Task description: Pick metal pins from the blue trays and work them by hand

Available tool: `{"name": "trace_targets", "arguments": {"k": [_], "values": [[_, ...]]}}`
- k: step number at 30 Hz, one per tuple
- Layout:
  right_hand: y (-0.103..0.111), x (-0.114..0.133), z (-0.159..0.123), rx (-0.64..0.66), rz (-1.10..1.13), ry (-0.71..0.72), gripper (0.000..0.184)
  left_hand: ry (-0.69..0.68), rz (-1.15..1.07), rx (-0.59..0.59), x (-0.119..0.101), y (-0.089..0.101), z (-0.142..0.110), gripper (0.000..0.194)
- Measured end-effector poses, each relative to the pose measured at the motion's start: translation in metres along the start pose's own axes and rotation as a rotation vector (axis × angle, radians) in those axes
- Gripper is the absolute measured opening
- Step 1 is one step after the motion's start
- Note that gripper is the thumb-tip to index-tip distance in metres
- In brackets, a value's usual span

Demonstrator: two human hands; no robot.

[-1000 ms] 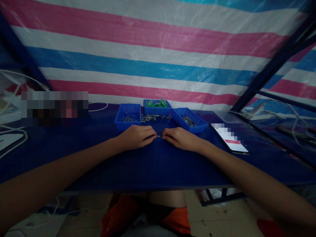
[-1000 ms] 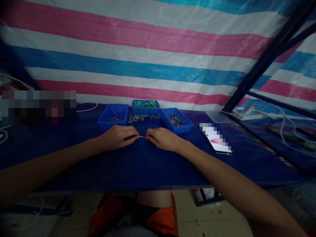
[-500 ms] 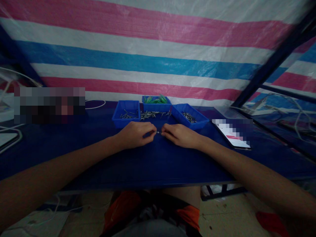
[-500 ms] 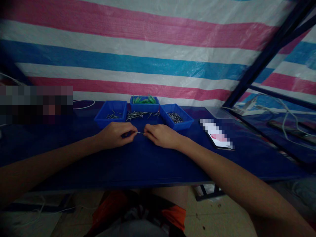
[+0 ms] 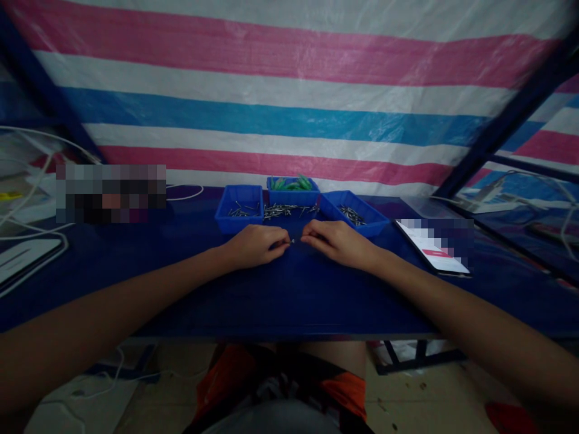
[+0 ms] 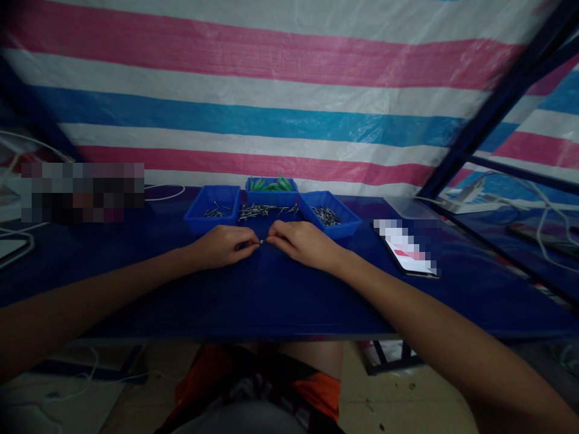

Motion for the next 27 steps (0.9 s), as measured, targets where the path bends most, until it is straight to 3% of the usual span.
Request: {"name": "trace_targets", "arguments": {"k": [5,8,16,21,27], "values": [[-0.011,-0.013,-0.001,0.121,0.001,-0.044,0.012,0.001,-0.026,-0.089,0.001,0.007,0.0,0.013],[-0.017,-0.01,-0.001,0.175,-0.034,-0.038,0.012,-0.077,-0.051,-0.129,-0.004,0.008,-0.001,0.018],[-0.022,0.001,0.002,0.152,-0.09,0.032,0.014,-0.204,-0.063,-0.136,-0.005,0.003,-0.003,0.021],[-0.024,0.006,0.004,0.153,-0.132,0.076,0.015,-0.255,-0.039,-0.079,-0.015,0.002,-0.002,0.021],[-0.016,0.005,0.002,0.161,-0.035,0.054,0.02,-0.173,0.006,-0.129,-0.015,0.008,-0.001,0.011]]}}
Point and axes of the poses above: each hand's wrist, its own z-axis towards the middle knuckle, its own y-axis out of the back of the hand, x = y × z, the point moved 5 cm from there along z, towards the middle knuckle, and after that the axes turned 10 degrees about -z, right-handed, at the moved point
